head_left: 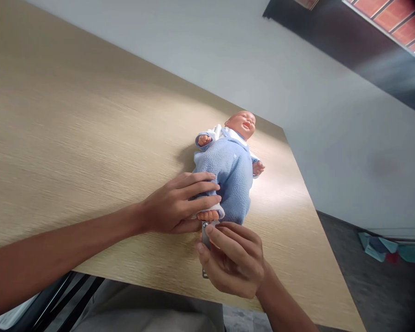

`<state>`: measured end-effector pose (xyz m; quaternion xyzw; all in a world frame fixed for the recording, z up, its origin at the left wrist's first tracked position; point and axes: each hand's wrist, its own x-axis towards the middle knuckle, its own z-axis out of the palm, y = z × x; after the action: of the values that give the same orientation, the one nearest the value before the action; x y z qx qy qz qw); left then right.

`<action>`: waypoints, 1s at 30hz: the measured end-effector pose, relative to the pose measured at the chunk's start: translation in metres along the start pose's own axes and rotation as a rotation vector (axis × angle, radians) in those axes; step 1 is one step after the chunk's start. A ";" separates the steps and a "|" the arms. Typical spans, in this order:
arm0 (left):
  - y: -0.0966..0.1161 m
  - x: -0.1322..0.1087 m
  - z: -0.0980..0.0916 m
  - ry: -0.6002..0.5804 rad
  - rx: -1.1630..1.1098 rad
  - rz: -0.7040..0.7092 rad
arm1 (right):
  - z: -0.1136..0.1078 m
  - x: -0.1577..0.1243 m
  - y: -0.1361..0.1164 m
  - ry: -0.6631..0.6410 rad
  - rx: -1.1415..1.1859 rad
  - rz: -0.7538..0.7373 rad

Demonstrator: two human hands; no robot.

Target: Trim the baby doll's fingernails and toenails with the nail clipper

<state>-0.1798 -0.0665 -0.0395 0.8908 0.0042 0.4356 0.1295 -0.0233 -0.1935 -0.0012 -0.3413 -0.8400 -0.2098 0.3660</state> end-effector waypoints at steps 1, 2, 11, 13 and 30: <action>0.000 0.000 0.000 0.002 0.002 -0.003 | 0.000 0.000 0.000 0.000 -0.002 -0.004; 0.000 0.000 0.000 0.003 0.005 -0.004 | 0.000 0.001 0.001 -0.003 -0.003 -0.005; 0.000 0.001 0.000 -0.010 0.026 -0.001 | 0.010 -0.007 -0.009 -0.020 0.073 0.164; -0.001 0.000 0.000 -0.008 0.030 0.003 | 0.010 -0.008 -0.009 -0.019 0.078 0.173; -0.003 0.001 -0.004 -0.049 0.041 0.031 | 0.009 -0.006 -0.003 0.015 0.022 0.010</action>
<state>-0.1819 -0.0621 -0.0372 0.9036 -0.0041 0.4154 0.1046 -0.0269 -0.1929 -0.0121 -0.3398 -0.8378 -0.2013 0.3770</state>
